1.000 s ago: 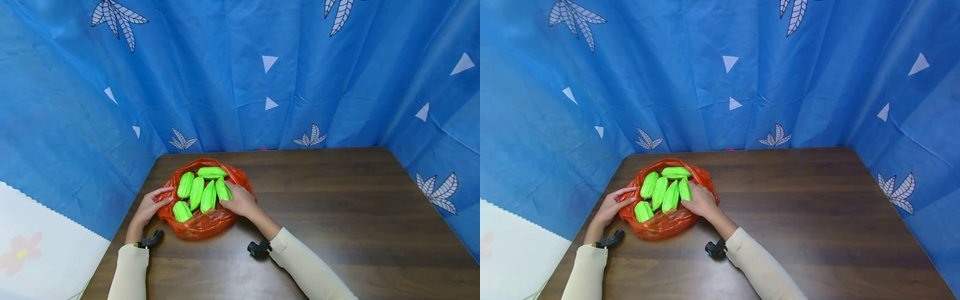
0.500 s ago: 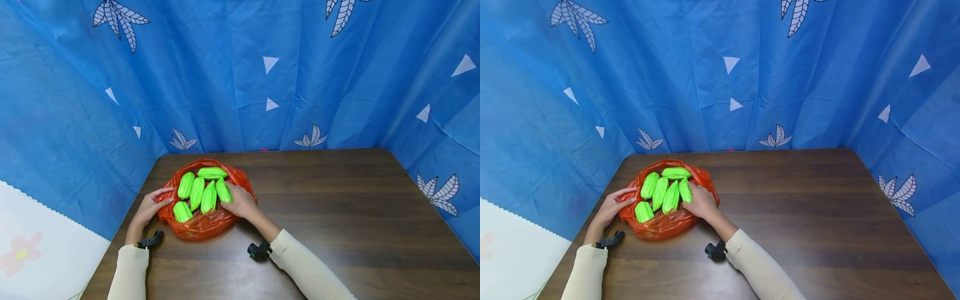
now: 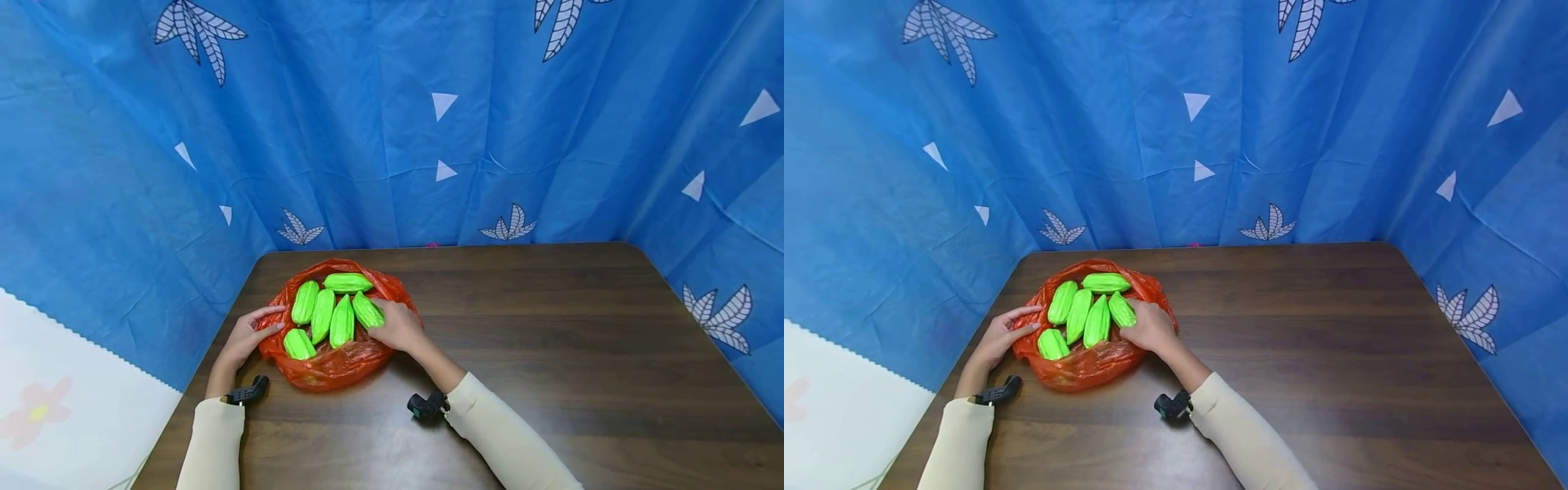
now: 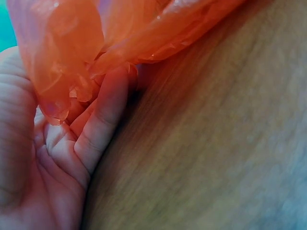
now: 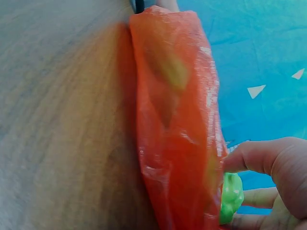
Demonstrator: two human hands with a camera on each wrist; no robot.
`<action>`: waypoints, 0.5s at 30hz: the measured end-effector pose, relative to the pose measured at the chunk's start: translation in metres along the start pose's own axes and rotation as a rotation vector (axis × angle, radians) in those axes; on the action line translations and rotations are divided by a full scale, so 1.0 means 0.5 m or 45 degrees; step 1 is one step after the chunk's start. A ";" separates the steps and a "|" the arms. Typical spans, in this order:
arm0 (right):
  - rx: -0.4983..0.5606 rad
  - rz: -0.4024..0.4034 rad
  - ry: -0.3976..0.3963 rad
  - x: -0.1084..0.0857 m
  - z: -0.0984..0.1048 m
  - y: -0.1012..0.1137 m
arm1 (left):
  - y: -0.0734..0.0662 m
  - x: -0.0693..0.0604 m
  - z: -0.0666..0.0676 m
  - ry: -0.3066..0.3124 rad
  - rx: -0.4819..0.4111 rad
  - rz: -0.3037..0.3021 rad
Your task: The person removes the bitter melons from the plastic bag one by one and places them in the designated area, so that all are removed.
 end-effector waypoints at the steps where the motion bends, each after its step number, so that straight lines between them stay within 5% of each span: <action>1: -0.003 -0.004 -0.002 0.000 0.003 -0.001 | -0.009 -0.004 -0.004 0.000 0.000 0.003; 5: 0.065 0.020 0.012 0.001 0.016 -0.001 | -0.033 -0.013 -0.014 0.011 -0.014 0.003; 15: 0.268 0.030 0.046 0.004 0.043 -0.018 | 0.022 0.008 0.008 -0.005 -0.013 -0.015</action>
Point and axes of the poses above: each hand's wrist, its own x-axis towards the middle knuckle, its own z-axis out of the back of the hand, y = z × x, the point moved 6 cm from there along x, towards the middle knuckle, and after that the axes turned 14 degrees about -x, right-handed, at the moved point
